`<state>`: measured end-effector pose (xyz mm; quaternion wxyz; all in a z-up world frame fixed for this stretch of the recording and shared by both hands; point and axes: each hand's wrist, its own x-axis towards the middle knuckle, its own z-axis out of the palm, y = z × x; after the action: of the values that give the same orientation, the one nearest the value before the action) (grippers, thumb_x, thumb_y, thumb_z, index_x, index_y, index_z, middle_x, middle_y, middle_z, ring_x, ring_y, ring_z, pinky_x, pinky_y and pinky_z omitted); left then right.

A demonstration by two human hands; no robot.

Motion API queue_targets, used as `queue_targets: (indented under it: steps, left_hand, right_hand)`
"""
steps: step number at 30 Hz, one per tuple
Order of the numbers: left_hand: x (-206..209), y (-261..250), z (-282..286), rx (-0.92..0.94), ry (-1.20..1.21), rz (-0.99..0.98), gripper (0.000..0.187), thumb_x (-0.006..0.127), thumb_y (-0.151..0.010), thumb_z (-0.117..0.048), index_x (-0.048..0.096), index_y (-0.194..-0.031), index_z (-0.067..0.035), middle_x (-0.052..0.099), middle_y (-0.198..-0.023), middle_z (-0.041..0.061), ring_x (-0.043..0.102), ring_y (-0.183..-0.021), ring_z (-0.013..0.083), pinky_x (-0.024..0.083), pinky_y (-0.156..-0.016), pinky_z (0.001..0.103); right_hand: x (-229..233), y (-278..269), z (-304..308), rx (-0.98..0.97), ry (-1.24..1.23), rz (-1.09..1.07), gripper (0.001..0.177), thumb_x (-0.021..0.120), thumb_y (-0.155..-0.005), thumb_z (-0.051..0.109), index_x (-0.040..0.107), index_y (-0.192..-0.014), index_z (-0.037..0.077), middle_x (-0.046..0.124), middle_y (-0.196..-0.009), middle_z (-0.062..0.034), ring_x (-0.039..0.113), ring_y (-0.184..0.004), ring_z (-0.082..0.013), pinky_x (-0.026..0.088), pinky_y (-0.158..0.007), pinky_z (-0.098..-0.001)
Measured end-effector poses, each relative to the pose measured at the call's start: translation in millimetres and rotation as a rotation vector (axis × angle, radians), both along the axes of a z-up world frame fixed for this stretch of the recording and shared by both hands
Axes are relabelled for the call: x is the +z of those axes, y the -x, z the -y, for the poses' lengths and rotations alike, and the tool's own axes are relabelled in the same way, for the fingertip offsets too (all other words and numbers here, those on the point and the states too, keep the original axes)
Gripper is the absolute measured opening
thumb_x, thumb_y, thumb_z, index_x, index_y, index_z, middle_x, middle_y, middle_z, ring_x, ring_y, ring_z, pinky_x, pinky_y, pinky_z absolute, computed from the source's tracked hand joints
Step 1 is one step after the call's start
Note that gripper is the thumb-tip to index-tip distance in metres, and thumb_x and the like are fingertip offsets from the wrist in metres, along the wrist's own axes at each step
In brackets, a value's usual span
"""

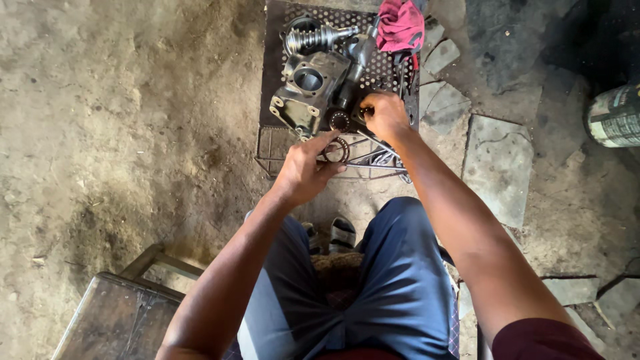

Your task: The person is cleaning small mechanical parts, specifically ball bearings and a metal housing, using a pink cloth. They wipe the parts thoroughly and inspect them by hand, occasionally using a screwdriver to manipulate components on a perforated metal workbench.

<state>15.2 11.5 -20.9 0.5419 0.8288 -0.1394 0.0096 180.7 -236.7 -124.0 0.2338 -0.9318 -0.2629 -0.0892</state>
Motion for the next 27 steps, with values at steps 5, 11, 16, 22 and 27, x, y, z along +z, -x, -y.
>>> queue_targets:
  steps: [5,11,16,22,27]
  left_hand:
    - [-2,1,0,-0.005,0.015,0.087,0.067,0.086,-0.082,-0.015,0.056,-0.139,0.003,0.068,-0.13,0.025,0.069,-0.119,0.0359,0.055,-0.099,0.041]
    - [11,2,2,-0.028,0.03,0.13,0.066,0.084,-0.081,-0.009,0.056,-0.14,0.0,0.062,-0.139,0.023,0.063,-0.126,0.0378,0.052,-0.104,0.043]
    - [15,9,9,-0.105,0.108,0.152,0.065,0.083,-0.083,-0.007,0.056,-0.142,-0.005,0.061,-0.138,0.02,0.063,-0.126,0.0373,0.054,-0.104,0.043]
    - [10,18,16,-0.094,0.102,0.219,0.069,0.08,-0.081,-0.002,0.054,-0.145,-0.005,0.061,-0.14,0.02,0.064,-0.126,0.0373,0.053,-0.105,0.042]
    - [3,20,20,-0.088,0.224,0.162,0.058,0.083,-0.088,-0.003,0.059,-0.141,-0.006,0.064,-0.137,0.016,0.071,-0.117,0.0282,0.062,-0.096,0.036]
  right_hand:
    - [-9,3,10,-0.087,-0.208,-0.073,0.022,0.076,-0.08,-0.002,0.079,-0.1,0.008,0.077,-0.1,-0.0124,0.075,-0.087,-0.0272,0.061,-0.082,-0.0357]
    - [46,39,10,-0.327,-0.732,-0.573,0.012,0.067,-0.093,0.0,0.075,-0.101,0.001,0.077,-0.097,-0.0126,0.074,-0.078,-0.0195,0.064,-0.074,-0.0332]
    - [117,147,-20,-0.363,-1.106,-1.076,0.016,0.062,-0.101,0.009,0.073,-0.11,0.002,0.076,-0.1,-0.0125,0.072,-0.081,-0.0172,0.059,-0.071,-0.0338]
    - [96,185,-20,-0.141,-1.434,-1.047,0.022,0.07,-0.096,0.005,0.071,-0.117,0.0,0.075,-0.106,-0.0115,0.075,-0.092,-0.0226,0.063,-0.083,-0.0393]
    - [83,190,-17,-0.203,-1.475,-0.999,0.021,0.073,-0.095,0.003,0.073,-0.114,-0.003,0.077,-0.104,-0.0142,0.076,-0.09,-0.0247,0.065,-0.08,-0.0384]
